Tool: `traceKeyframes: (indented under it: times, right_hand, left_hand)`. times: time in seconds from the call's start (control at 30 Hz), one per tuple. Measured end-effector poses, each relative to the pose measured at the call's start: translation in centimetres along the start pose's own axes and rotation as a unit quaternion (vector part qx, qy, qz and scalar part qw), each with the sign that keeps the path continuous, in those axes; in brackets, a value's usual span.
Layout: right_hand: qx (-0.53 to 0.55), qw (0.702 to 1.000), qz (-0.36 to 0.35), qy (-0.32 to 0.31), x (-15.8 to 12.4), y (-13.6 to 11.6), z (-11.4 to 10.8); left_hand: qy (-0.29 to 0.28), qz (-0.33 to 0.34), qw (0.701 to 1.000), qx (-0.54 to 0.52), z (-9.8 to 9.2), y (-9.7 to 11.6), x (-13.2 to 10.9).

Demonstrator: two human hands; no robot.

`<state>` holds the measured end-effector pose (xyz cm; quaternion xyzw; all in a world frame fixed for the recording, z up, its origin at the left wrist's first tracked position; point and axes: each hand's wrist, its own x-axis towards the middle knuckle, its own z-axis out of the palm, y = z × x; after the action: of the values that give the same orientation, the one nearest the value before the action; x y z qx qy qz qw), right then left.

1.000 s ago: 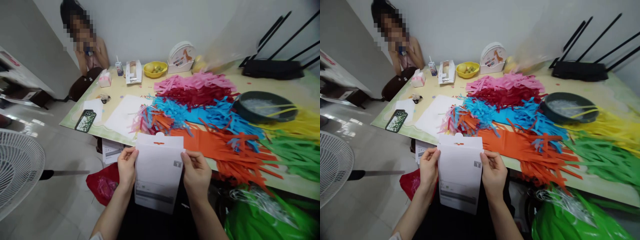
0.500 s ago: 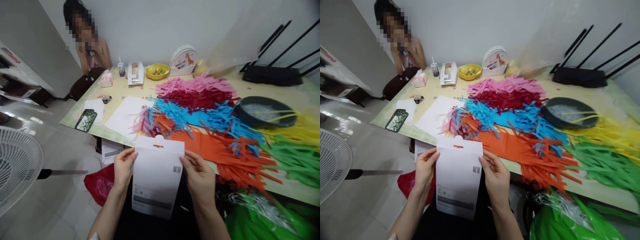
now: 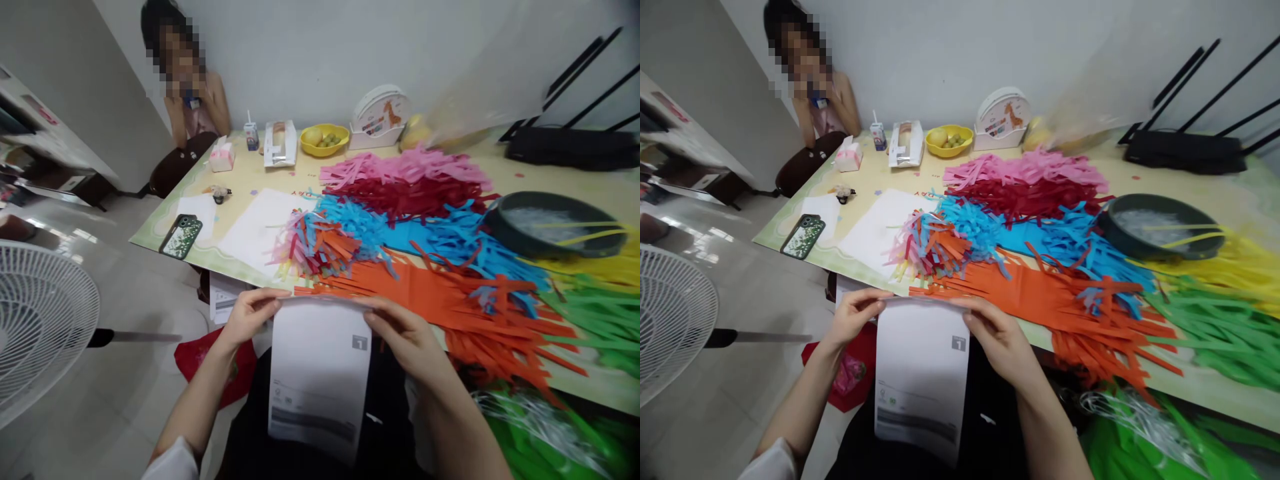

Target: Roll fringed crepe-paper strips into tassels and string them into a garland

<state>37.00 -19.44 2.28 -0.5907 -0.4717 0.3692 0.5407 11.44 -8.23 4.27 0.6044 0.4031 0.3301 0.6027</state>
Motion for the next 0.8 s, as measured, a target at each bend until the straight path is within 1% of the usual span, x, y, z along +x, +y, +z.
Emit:
traceKeyframes:
  times: [0.07,0.17,0.23,0.3,0.37,0.47,0.5,0.6,0.63,0.73,0.8]
  right_hand:
    - [-0.037,0.997,-0.026,-0.057,0.2,-0.6,-0.5]
    - [-0.065,0.993,-0.039,-0.095,0.5,-1.4,-0.7]
    - [-0.082,0.99,-0.037,-0.108,0.5,-1.7,-0.3]
    - [-0.111,0.985,-0.046,-0.125,0.5,-2.1,0.2]
    - [-0.143,0.978,-0.059,-0.139,0.4,-2.5,0.9]
    - [-0.164,0.972,-0.073,-0.154,0.3,-3.4,1.6]
    - [-0.167,0.97,-0.075,-0.159,0.3,-3.7,1.8]
    - [-0.176,0.967,-0.082,-0.168,0.1,-4.3,2.3]
    - [-0.178,0.965,-0.085,-0.17,0.0,-4.4,2.4]
    - [-0.182,0.962,-0.092,-0.18,0.0,-4.4,2.6]
    - [-0.177,0.962,-0.092,-0.184,0.0,-4.4,2.7]
  left_hand:
    - [-0.038,0.037,0.998,0.034,-0.5,0.0,0.0]
    - [-0.076,0.095,0.989,0.088,-1.0,0.6,-0.2]
    - [-0.099,0.106,0.98,0.136,-1.3,1.6,-0.3]
    - [-0.143,0.099,0.968,0.182,-1.3,2.8,-0.1]
    - [-0.167,0.106,0.954,0.225,-0.9,4.1,0.2]
    - [-0.164,0.14,0.928,0.304,0.4,5.9,1.0]
    - [-0.173,0.141,0.919,0.326,0.9,6.4,1.3]
    - [-0.242,0.114,0.895,0.358,2.1,7.0,2.2]
    - [-0.255,0.103,0.889,0.367,2.3,7.1,2.6]
    - [-0.266,0.074,0.869,0.41,2.6,6.7,3.4]
    - [-0.268,0.06,0.866,0.419,2.7,6.2,3.7]
